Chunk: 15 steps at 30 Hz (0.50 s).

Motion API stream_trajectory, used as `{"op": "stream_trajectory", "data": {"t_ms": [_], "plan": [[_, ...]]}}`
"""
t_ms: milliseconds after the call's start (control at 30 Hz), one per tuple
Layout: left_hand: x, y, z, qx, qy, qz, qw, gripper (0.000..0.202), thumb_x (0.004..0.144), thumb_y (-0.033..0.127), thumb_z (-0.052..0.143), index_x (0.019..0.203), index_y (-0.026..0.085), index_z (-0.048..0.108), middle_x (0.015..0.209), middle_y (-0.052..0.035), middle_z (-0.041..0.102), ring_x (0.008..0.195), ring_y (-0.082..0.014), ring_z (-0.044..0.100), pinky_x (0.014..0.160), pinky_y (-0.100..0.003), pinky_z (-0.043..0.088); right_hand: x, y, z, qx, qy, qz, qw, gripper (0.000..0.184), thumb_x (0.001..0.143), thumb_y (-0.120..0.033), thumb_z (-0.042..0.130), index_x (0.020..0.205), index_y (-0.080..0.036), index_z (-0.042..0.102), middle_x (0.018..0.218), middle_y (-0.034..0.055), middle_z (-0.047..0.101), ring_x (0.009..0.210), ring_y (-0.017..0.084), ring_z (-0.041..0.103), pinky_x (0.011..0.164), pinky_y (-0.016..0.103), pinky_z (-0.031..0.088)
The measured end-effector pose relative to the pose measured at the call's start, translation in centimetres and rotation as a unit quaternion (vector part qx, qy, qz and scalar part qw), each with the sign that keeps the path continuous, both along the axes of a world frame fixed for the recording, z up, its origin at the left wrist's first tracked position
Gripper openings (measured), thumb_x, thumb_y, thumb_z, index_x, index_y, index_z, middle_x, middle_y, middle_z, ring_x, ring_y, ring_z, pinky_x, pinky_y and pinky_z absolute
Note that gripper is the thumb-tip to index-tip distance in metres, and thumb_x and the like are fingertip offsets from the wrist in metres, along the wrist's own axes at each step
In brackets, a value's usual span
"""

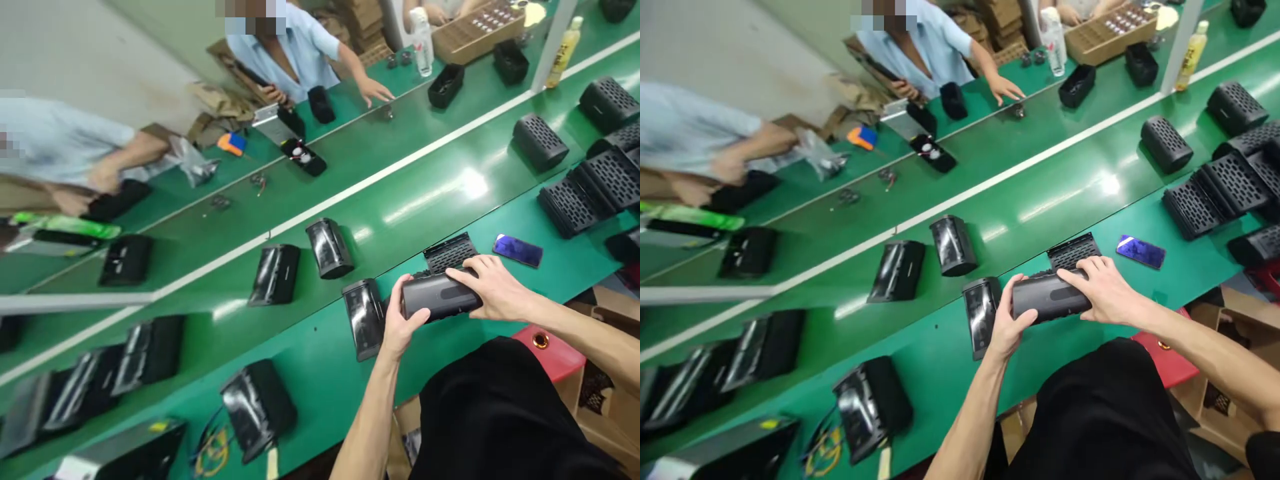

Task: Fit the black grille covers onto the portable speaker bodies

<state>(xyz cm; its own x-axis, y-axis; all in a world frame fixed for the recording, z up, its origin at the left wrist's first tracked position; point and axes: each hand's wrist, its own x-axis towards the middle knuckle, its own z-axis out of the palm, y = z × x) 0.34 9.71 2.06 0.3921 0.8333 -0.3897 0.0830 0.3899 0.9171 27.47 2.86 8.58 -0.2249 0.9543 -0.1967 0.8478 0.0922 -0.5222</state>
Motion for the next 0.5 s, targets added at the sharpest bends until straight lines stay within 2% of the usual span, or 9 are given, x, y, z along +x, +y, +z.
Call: {"op": "stream_trajectory", "data": {"t_ms": [100,200,267,367,433,500], "plan": [[-0.5,-1.9,-0.5,0.019,-0.023,0.038,0.999,0.092,0.067,0.063,0.090,0.144,0.026,0.056,0.151,-0.0127,0.058,0.137,-0.0391,0.057,0.115,-0.046,0.046,1.7,-1.1,-0.4,-0.038,0.117,-0.075,0.990,0.116,0.077,-0.049,0.092,0.173,-0.031,0.030,0.168,0.0165,0.041,0.155,0.043,0.038,0.126,0.061,0.033],[-1.9,-2.8,-0.9,0.030,-0.028,0.049,0.998,0.093,0.070,0.069,0.085,0.146,0.026,0.054,0.153,-0.0133,0.056,0.138,-0.0399,0.056,0.117,-0.049,0.045,2.6,-2.5,-1.4,-0.120,0.258,-0.159,0.945,0.126,0.077,-0.069,0.086,0.175,-0.027,0.018,0.174,0.0181,0.033,0.157,0.041,0.040,0.126,0.055,0.039],[-2.7,-3.0,-1.1,0.027,-0.032,0.035,0.999,0.099,0.071,0.074,0.083,0.152,0.026,0.050,0.157,-0.0147,0.054,0.140,-0.0412,0.055,0.118,-0.051,0.043,2.5,-3.4,-1.9,-0.143,0.309,-0.186,0.922,0.126,0.075,-0.073,0.086,0.173,-0.026,0.022,0.171,0.0189,0.039,0.152,0.041,0.047,0.123,0.052,0.042],[-3.6,-3.1,-0.6,0.025,-0.036,-0.009,0.999,0.113,0.069,0.075,0.085,0.161,0.027,0.040,0.165,-0.0162,0.046,0.144,-0.0428,0.053,0.120,-0.053,0.043,1.8,-4.1,-1.8,-0.135,0.324,-0.202,0.914,0.115,0.076,-0.071,0.087,0.167,-0.026,0.032,0.165,0.0161,0.047,0.146,0.040,0.051,0.120,0.049,0.045],[-3.7,-3.3,-0.1,0.030,-0.021,-0.020,0.999,0.111,0.070,0.072,0.086,0.161,0.028,0.041,0.165,-0.0156,0.046,0.141,-0.0419,0.054,0.118,-0.052,0.045,1.3,-4.3,-1.4,-0.130,0.329,-0.205,0.913,0.107,0.077,-0.069,0.087,0.162,-0.026,0.039,0.160,0.0148,0.051,0.142,0.040,0.053,0.117,0.047,0.047],[-3.4,-3.5,0.1,0.034,-0.005,-0.003,0.999,0.102,0.072,0.069,0.085,0.157,0.027,0.046,0.160,-0.0141,0.051,0.136,-0.0400,0.058,0.115,-0.050,0.047,1.1,-4.2,-1.2,-0.131,0.328,-0.219,0.909,0.101,0.076,-0.069,0.087,0.157,-0.025,0.044,0.154,0.0141,0.054,0.137,0.039,0.056,0.114,0.047,0.049]]}}
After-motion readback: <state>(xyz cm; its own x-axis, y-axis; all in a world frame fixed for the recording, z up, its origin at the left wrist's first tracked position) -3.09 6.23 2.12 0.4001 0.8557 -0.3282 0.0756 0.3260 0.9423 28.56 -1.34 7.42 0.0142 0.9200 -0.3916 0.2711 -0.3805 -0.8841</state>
